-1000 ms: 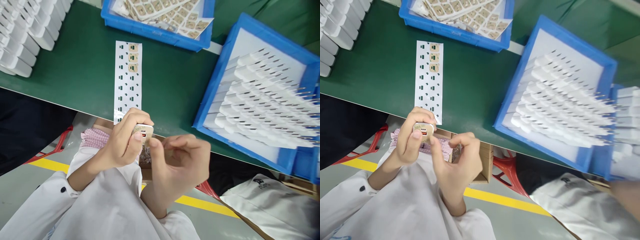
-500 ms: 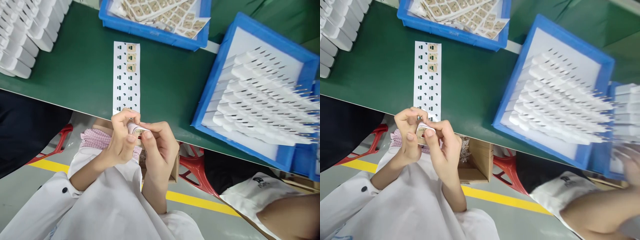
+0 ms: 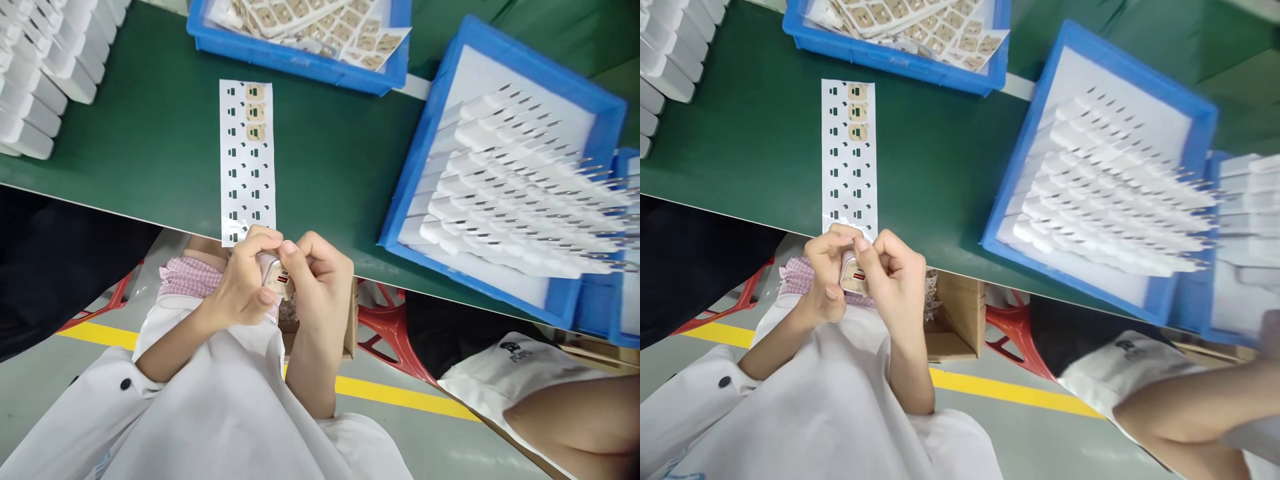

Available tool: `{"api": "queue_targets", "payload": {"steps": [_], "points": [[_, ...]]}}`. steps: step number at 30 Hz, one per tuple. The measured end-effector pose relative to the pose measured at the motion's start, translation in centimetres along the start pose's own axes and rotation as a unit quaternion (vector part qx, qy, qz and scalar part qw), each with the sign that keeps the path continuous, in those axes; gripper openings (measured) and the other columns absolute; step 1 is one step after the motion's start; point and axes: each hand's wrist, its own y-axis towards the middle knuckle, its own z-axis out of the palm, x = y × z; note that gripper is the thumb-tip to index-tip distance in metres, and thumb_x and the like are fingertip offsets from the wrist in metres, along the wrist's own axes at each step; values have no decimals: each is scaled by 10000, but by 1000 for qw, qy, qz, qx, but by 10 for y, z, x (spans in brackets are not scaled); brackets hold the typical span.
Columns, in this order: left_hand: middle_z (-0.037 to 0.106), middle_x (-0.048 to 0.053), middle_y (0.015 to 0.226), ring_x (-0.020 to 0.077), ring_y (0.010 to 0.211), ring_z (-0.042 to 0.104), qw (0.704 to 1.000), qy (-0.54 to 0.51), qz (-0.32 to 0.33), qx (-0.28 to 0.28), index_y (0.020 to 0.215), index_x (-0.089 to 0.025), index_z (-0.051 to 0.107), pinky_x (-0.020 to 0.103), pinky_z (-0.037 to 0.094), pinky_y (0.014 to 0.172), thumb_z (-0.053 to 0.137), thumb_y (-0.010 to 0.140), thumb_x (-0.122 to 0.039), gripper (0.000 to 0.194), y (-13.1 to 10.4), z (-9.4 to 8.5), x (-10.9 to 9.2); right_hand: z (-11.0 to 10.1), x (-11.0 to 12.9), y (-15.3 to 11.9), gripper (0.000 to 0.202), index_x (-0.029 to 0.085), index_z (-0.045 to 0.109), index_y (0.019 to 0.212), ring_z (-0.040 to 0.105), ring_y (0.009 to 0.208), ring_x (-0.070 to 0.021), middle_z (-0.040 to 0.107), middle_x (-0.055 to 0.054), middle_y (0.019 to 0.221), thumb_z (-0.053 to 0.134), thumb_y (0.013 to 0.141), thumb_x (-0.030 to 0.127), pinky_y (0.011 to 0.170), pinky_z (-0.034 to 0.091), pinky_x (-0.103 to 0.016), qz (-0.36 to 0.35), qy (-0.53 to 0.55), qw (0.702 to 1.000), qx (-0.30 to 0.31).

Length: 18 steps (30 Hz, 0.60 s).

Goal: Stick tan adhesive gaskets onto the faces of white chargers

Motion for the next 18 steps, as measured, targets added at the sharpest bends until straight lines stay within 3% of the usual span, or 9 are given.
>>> {"api": "queue_targets", "payload": {"steps": [3, 6, 8, 12, 14, 18], "points": [[497, 53, 1093, 187, 886, 537, 1000, -6, -20, -3, 1342, -279, 398, 324, 487, 684, 332, 1024, -670, 508, -1, 0, 2, 2, -4, 2, 467, 225, 408, 643, 284, 453, -58, 369, 94, 504, 607, 958, 507, 438, 232, -213, -8, 19, 1000, -3], [497, 60, 1103, 201, 946, 525, 999, 24, -10, 19, 1360, -276, 393, 346, 489, 751, 274, 1013, -720, 576, 4, -4, 1, 5, -6, 0, 377, 223, 522, 753, 295, 482, -62, 384, 108, 541, 747, 847, 510, 447, 236, -209, -10, -8, 1000, -12], [497, 57, 1101, 199, 952, 527, 998, 44, 7, 32, 1387, -270, 384, 356, 488, 788, 249, 1012, -729, 608, 6, -6, -1, 6, -5, -1, 384, 225, 519, 759, 288, 490, -63, 358, 116, 537, 783, 815, 498, 459, 236, -210, -11, -29, 999, -22], [496, 56, 1117, 196, 966, 538, 998, 51, -3, 37, 1417, -263, 362, 364, 493, 827, 215, 1010, -736, 641, 4, -7, -2, 4, -6, 3, 505, 231, 380, 639, 306, 449, -64, 337, 99, 496, 600, 948, 565, 455, 252, -221, -6, 14, 1000, -13], [496, 62, 1124, 206, 998, 537, 998, 52, -14, 31, 1409, -265, 364, 379, 500, 853, 200, 1001, -752, 656, 3, -7, -1, 3, -8, 4, 484, 228, 426, 656, 351, 457, -73, 386, 87, 514, 553, 965, 579, 461, 281, -223, -3, 30, 1000, -2], [458, 56, 1154, 170, 855, 537, 997, -6, -68, 27, 1392, -305, 349, 324, 514, 692, 192, 970, -800, 668, 3, -8, -4, 2, -6, -1, 333, 219, 604, 886, 362, 533, -79, 420, 104, 612, 775, 800, 491, 508, 309, -215, -36, -35, 999, 20]]}}
